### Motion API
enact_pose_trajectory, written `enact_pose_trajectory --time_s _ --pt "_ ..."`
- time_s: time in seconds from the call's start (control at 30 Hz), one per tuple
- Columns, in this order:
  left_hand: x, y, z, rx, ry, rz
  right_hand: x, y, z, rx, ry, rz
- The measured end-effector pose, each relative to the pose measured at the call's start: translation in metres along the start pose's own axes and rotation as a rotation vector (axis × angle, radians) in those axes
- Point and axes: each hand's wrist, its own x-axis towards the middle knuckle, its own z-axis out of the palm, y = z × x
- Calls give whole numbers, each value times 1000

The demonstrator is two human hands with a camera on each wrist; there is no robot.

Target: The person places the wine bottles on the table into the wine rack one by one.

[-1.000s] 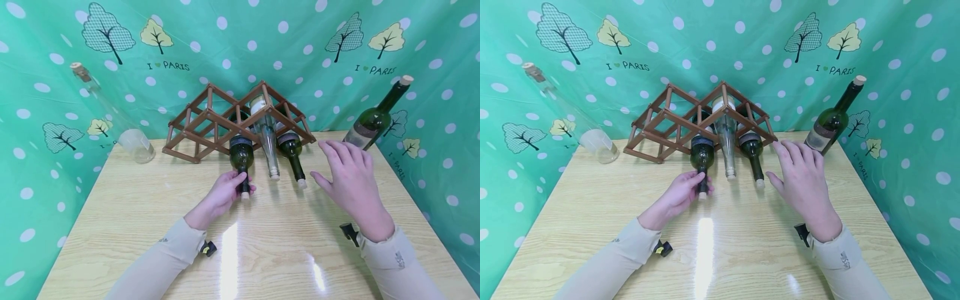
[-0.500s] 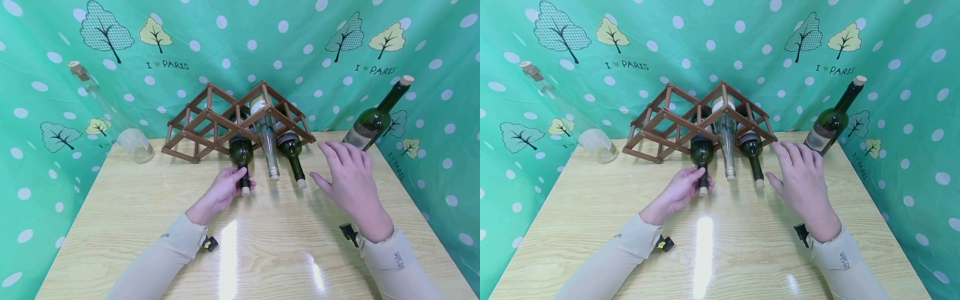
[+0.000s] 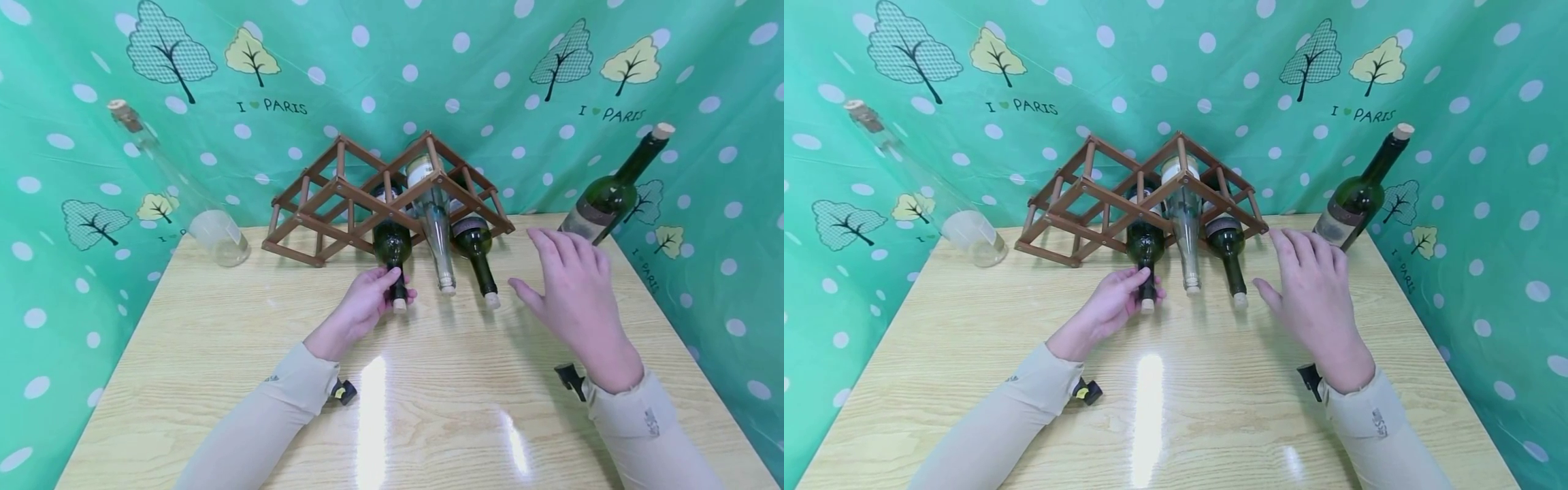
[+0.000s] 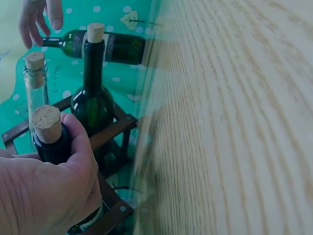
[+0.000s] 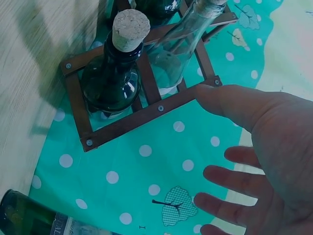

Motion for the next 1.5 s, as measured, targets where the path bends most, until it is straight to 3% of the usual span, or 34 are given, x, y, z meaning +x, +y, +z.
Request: enact_pose_trajectory --time_s 0.23,0.43,0.7,0.97,1.5 --pt "-3 -2 -4 -12 -15 -3 3 3 0 23 13 88" --pt "-6 -3 -6 50 -9 -1 5 4 0 38 20 119" --pt "-16 -2 -7 201 27 36 5 6 -1 59 35 154" --pt "-29 0 -9 352 136 100 5 9 -1 61 82 166" --pt "-57 6 -25 750 228 304 6 18 7 137 139 285"
